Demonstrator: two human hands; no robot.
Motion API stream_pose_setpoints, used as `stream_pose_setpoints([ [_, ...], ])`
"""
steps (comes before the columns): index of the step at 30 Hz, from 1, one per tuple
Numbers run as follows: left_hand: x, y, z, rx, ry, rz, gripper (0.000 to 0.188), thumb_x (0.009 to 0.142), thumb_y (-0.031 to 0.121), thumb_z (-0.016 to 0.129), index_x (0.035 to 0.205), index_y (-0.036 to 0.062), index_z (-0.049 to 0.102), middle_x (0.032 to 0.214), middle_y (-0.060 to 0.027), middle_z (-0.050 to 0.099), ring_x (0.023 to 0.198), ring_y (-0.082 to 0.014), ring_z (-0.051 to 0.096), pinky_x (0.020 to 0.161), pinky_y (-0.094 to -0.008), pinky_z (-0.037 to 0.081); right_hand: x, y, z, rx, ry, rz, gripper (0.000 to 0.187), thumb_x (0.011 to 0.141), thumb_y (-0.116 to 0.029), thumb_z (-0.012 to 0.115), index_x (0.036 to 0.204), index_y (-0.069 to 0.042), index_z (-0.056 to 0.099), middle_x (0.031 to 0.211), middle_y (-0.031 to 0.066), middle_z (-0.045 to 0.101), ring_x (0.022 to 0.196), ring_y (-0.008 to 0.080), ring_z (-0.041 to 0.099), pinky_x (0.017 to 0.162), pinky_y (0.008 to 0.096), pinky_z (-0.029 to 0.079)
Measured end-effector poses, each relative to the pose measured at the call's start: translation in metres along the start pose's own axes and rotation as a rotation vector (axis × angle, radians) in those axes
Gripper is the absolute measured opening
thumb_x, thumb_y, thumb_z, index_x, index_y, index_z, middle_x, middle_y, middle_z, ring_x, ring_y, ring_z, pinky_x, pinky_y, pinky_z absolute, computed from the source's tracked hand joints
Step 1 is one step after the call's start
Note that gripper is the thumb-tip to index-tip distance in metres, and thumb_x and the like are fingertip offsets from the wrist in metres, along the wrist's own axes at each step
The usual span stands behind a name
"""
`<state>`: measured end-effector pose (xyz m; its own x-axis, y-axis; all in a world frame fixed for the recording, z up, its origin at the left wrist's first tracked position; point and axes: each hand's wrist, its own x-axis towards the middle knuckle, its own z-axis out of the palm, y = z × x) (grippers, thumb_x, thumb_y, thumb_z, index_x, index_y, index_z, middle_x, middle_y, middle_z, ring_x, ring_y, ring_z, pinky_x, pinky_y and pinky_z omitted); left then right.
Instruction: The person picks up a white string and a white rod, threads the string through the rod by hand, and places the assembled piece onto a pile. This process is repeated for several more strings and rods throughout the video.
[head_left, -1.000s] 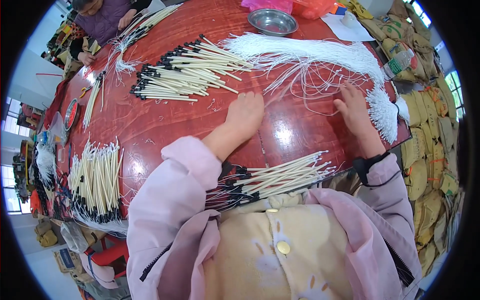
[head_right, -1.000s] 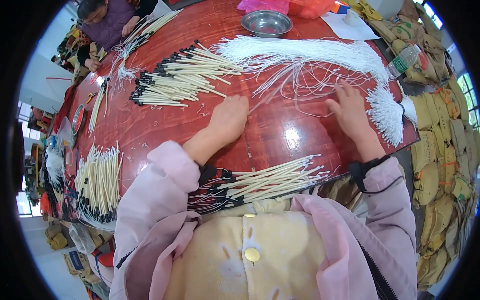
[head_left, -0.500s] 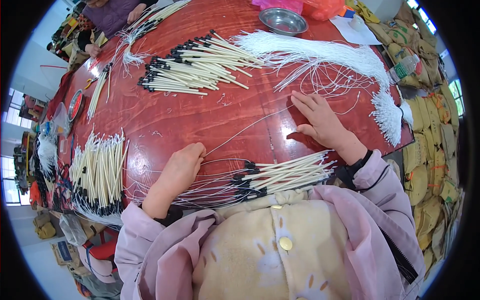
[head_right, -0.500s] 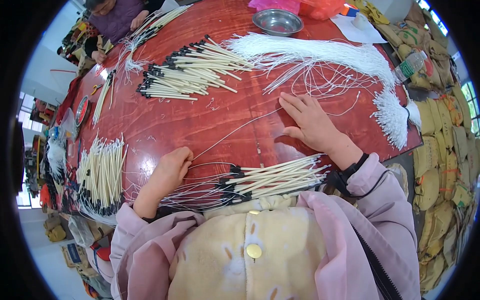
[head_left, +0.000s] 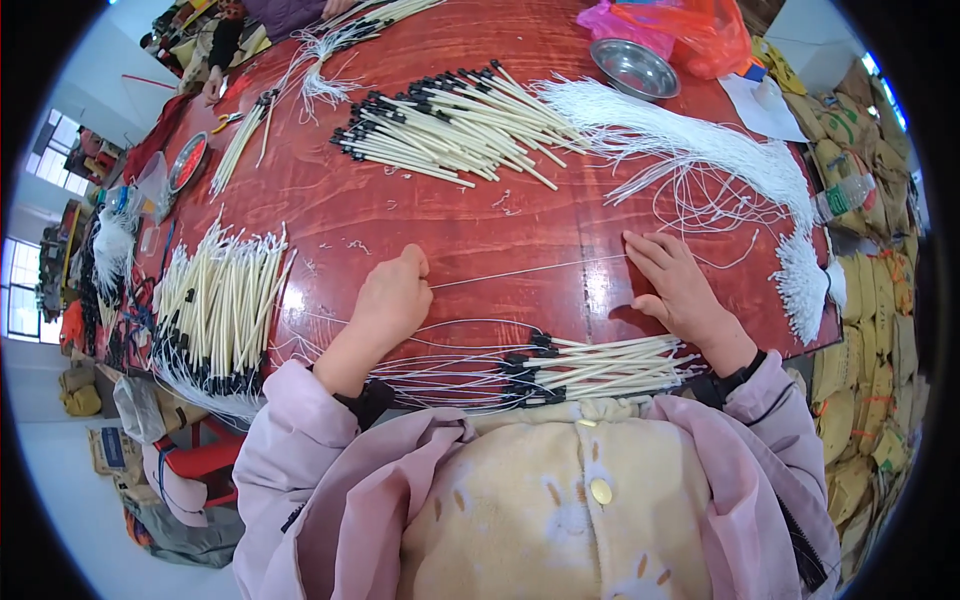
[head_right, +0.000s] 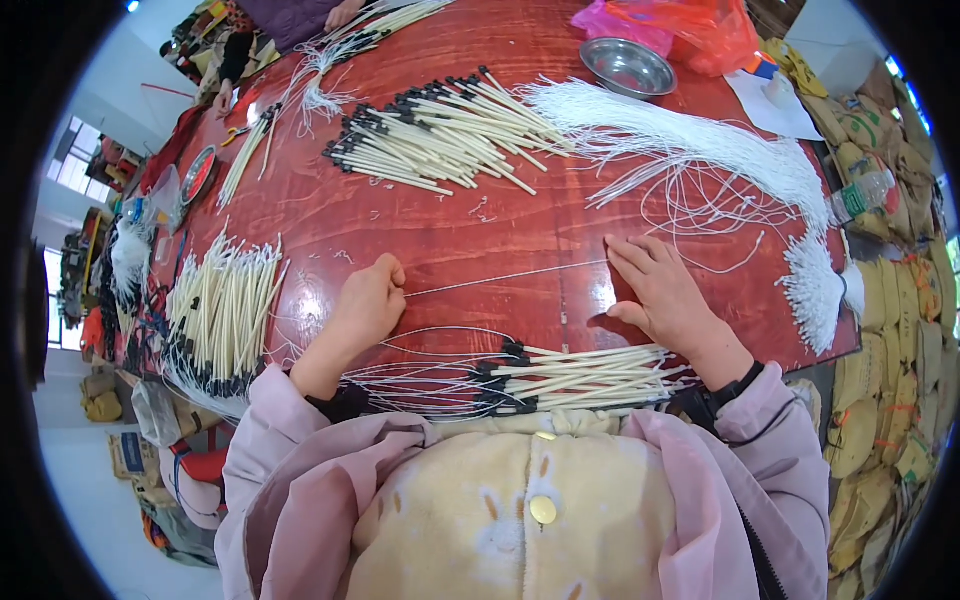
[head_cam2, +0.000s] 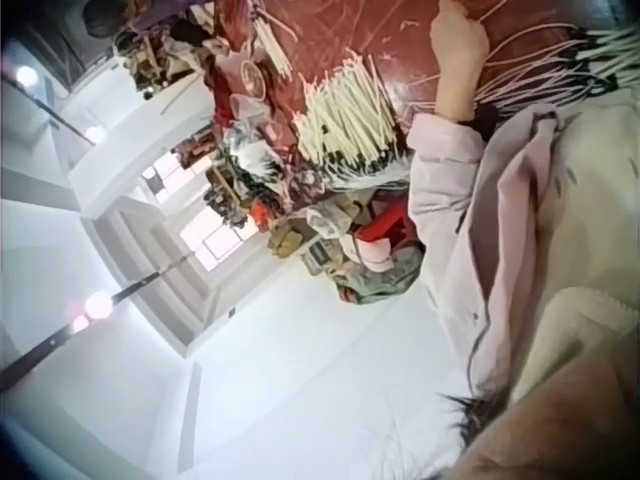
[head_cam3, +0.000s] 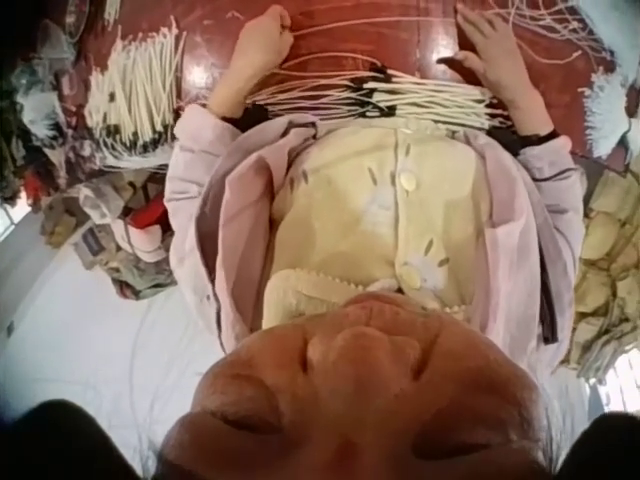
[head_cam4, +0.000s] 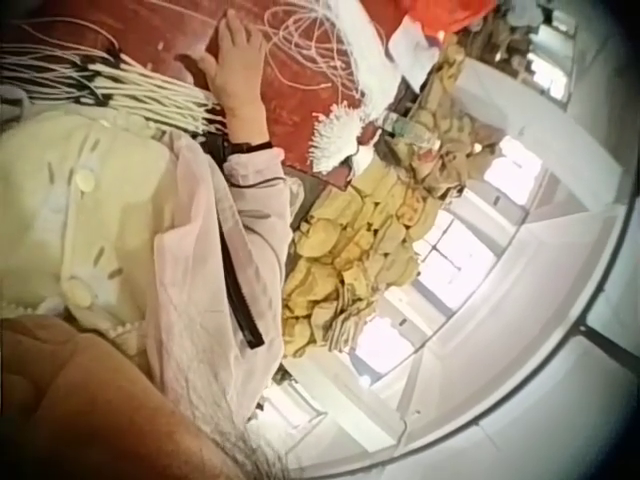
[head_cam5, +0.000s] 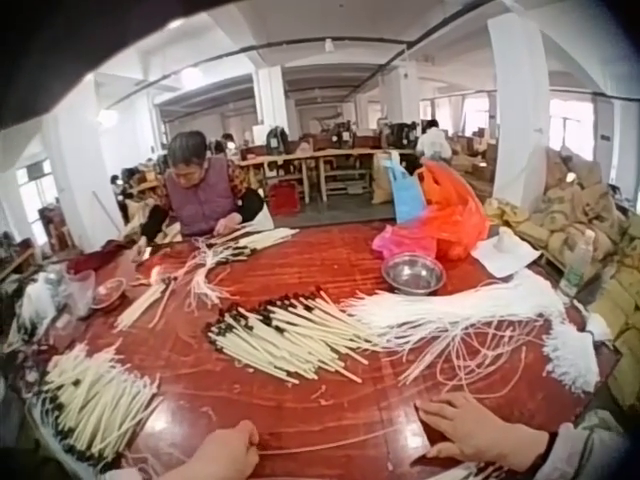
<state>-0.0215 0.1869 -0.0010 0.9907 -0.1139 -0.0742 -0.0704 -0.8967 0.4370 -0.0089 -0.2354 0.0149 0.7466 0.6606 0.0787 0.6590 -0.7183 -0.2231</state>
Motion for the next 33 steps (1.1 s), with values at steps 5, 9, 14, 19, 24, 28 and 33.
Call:
stream_pose_setpoints([
  [5,0.028,0.025,-0.024,0.25,-0.024,-0.063,0.021,0.089,0.016,0.069,0.102,0.0026,0.059,0.093,-0.0188,0.069,0.089,-0.0418,0.067,0.076,-0.0492,0.054,-0.002,0.002,0.002,0.044,0.019,-0.014,0.085,0.097,-0.067,0.044,0.141,0.006,0.053,0.153,0.0163,0.047,0.134,0.0397,0.043,0.115,0.0494,0.035],
  [9,0.083,0.024,-0.016,0.207,0.231,0.355,0.019,0.09,0.016,0.067,0.105,0.0066,0.059,0.103,-0.0144,0.062,0.101,-0.0364,0.064,0.08,-0.0463,0.054,-0.001,0.002,0.003,0.066,0.049,-0.037,0.085,0.098,-0.067,0.043,0.14,0.006,0.053,0.154,0.0164,0.047,0.134,0.0397,0.043,0.114,0.0495,0.034],
  [14,0.12,0.014,0.001,0.268,0.239,0.523,0.015,0.091,0.013,0.064,0.104,0.0079,0.059,0.103,-0.0128,0.059,0.102,-0.0332,0.063,0.08,-0.0444,0.054,-0.002,0.001,0.007,0.08,0.067,-0.002,0.083,0.099,-0.065,0.043,0.14,0.006,0.053,0.154,0.0165,0.047,0.133,0.0397,0.044,0.114,0.0495,0.034],
  [19,0.127,0.014,0.003,0.322,0.21,0.617,0.014,0.092,0.013,0.06,0.103,0.0049,0.058,0.104,-0.0134,0.057,0.104,-0.0318,0.062,0.08,-0.0444,0.053,-0.004,0.004,0.011,0.101,0.092,0.021,0.08,0.1,-0.064,0.043,0.14,0.004,0.053,0.153,0.0166,0.048,0.132,0.0393,0.045,0.114,0.0488,0.034],
  [24,0.122,0.009,0.005,0.365,0.275,0.658,0.019,0.096,0.015,0.055,0.11,0.0026,0.057,0.105,-0.0162,0.06,0.1,-0.0341,0.064,0.081,-0.0477,0.053,-0.005,0.003,0.017,0.121,0.125,0.017,0.076,0.1,-0.062,0.044,0.141,0.002,0.054,0.152,0.0165,0.05,0.13,0.0385,0.046,0.113,0.0476,0.035],
  [28,0.116,-0.006,-0.016,0.118,0.283,0.472,0.015,0.097,0.014,0.055,0.107,0.0036,0.056,0.102,-0.0195,0.06,0.095,-0.0397,0.063,0.08,-0.0502,0.051,-0.001,0.003,0.015,0.138,0.132,0.02,0.073,0.101,-0.059,0.045,0.14,0.002,0.055,0.151,0.0165,0.051,0.128,0.0383,0.047,0.112,0.047,0.036],
  [33,0.043,-0.012,-0.04,-0.079,0.318,0.381,0.011,0.097,0.009,0.057,0.104,0.0001,0.055,0.095,-0.0211,0.06,0.092,-0.0431,0.059,0.079,-0.0468,0.048,-0.001,0.005,0.016,0.161,0.142,0.03,0.071,0.101,-0.057,0.047,0.138,0.003,0.056,0.15,0.0167,0.052,0.127,0.0376,0.049,0.111,0.046,0.036],
])
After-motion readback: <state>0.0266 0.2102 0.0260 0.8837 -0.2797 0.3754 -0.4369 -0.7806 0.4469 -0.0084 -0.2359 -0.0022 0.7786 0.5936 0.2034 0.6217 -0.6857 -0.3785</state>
